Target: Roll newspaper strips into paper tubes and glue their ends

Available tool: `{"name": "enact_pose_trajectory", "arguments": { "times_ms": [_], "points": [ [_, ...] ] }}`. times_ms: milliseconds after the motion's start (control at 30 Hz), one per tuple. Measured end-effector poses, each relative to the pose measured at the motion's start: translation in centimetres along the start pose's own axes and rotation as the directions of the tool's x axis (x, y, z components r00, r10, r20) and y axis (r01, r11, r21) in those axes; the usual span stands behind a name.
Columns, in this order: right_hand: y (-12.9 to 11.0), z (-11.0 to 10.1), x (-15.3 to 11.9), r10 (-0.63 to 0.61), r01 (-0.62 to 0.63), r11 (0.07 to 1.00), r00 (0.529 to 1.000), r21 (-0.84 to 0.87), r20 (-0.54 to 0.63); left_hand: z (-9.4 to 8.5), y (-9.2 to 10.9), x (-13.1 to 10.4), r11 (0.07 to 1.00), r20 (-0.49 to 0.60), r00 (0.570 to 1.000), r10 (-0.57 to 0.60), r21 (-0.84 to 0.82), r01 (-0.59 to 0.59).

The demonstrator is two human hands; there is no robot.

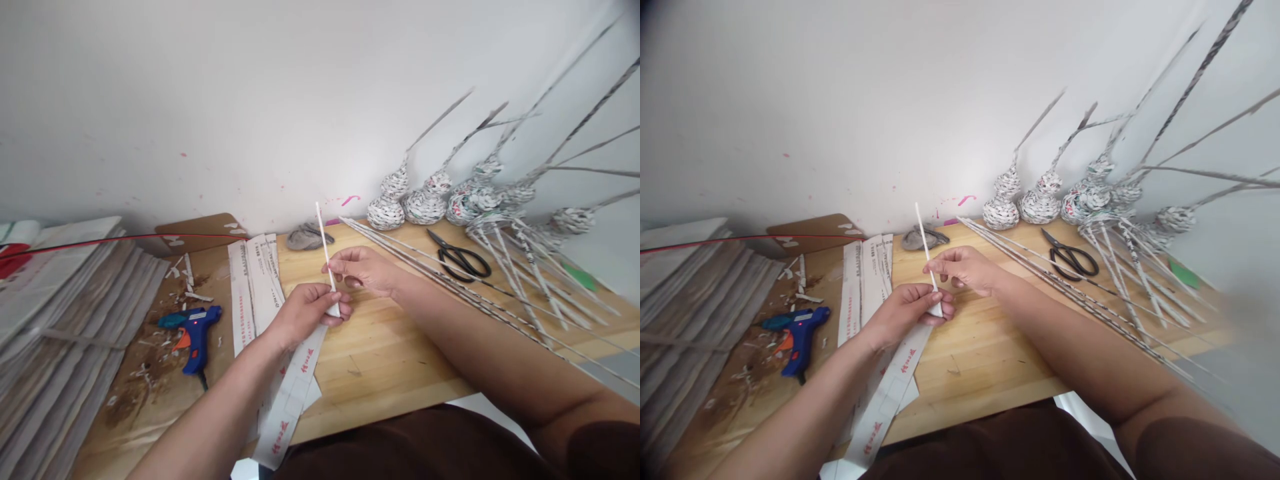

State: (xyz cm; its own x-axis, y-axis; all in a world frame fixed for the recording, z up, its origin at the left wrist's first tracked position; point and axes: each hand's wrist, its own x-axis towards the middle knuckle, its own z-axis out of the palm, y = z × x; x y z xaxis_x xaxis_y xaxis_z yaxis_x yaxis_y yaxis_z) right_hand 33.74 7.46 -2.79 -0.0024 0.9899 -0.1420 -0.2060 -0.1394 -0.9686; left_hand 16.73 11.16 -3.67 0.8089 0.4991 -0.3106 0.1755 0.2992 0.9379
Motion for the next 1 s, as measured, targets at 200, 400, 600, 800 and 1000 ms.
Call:
{"name": "enact_pose_trajectory", "arguments": {
  "times_ms": [200,400,600,800,1000],
  "points": [
    [0.10,-0.07,0.01,-0.030,0.026,0.998,0.997,-0.055,-0.073,-0.01,0.06,-0.02,1.000,0.011,1.000,0.007,0.008,-0.007],
    [-0.03,-0.07,-0.04,0.046,-0.041,0.997,0.996,-0.060,0.079,0.02,0.22,-0.05,1.000,-0.001,1.000,-0.001,-0.001,0.001],
    [0.04,-0.22,0.08,-0.001,-0.001,0.999,0.999,-0.044,-0.039,-0.07,0.00,0.03,1.000,0.015,1.000,0.003,0.003,-0.003],
    [0.08,0.04,0.05,-0.046,0.034,0.989,0.995,-0.145,-0.084,-0.03,0.01,0.05,0.999,0.005,1.000,0.005,0.033,-0.005],
    [0.14,0.04,0.04,-0.057,0.049,0.978,0.998,-0.203,-0.033,-0.12,0.05,0.07,1.000,0.006,1.000,0.010,0.018,-0.010]
  ]
}}
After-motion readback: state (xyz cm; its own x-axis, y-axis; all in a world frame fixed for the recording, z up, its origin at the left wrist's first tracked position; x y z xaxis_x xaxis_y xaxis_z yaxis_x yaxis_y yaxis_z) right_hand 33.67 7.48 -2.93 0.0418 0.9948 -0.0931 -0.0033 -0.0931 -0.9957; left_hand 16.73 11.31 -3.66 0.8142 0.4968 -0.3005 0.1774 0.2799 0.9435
